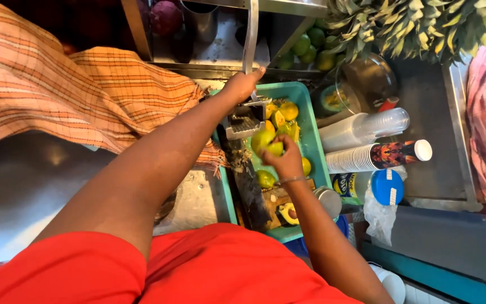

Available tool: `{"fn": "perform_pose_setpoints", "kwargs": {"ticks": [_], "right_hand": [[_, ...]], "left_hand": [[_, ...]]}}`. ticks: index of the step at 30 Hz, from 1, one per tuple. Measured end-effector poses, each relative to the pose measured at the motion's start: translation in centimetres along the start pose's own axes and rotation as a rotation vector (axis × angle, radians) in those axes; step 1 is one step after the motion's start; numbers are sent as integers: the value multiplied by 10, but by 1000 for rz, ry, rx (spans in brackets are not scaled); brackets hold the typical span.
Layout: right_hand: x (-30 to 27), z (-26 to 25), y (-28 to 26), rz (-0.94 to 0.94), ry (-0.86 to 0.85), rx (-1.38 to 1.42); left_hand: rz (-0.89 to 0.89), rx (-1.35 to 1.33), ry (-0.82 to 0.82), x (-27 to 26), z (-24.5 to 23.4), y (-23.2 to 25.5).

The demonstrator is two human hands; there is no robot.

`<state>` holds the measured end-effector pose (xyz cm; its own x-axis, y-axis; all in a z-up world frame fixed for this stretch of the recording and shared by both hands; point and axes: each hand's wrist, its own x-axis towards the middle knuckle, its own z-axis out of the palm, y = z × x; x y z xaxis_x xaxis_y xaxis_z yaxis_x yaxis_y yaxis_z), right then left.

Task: The recorder prepares lime juice by cutting limes, using a manual juicer, adding ingredients like salt and ice, and pouring the mixture into cups.

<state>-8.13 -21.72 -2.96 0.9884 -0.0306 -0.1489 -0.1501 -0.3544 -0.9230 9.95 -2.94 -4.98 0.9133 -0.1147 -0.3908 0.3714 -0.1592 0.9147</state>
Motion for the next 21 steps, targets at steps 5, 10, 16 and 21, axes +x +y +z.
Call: {"fn": "perform_pose_setpoints", "kwargs": {"ticks": [5, 10, 16, 21], "right_hand": [[24, 43, -56, 506, -150, 1189], [29, 62, -3, 424, 102, 739], [13, 45, -23, -556, 225, -562], [17, 38, -105, -116, -72, -915]], "left_hand": [[5, 19, 16, 8, 3, -8], [39, 56, 35, 16, 5, -11], [90, 132, 63, 12, 9, -9], [113, 237, 113, 2, 5, -5]]}}
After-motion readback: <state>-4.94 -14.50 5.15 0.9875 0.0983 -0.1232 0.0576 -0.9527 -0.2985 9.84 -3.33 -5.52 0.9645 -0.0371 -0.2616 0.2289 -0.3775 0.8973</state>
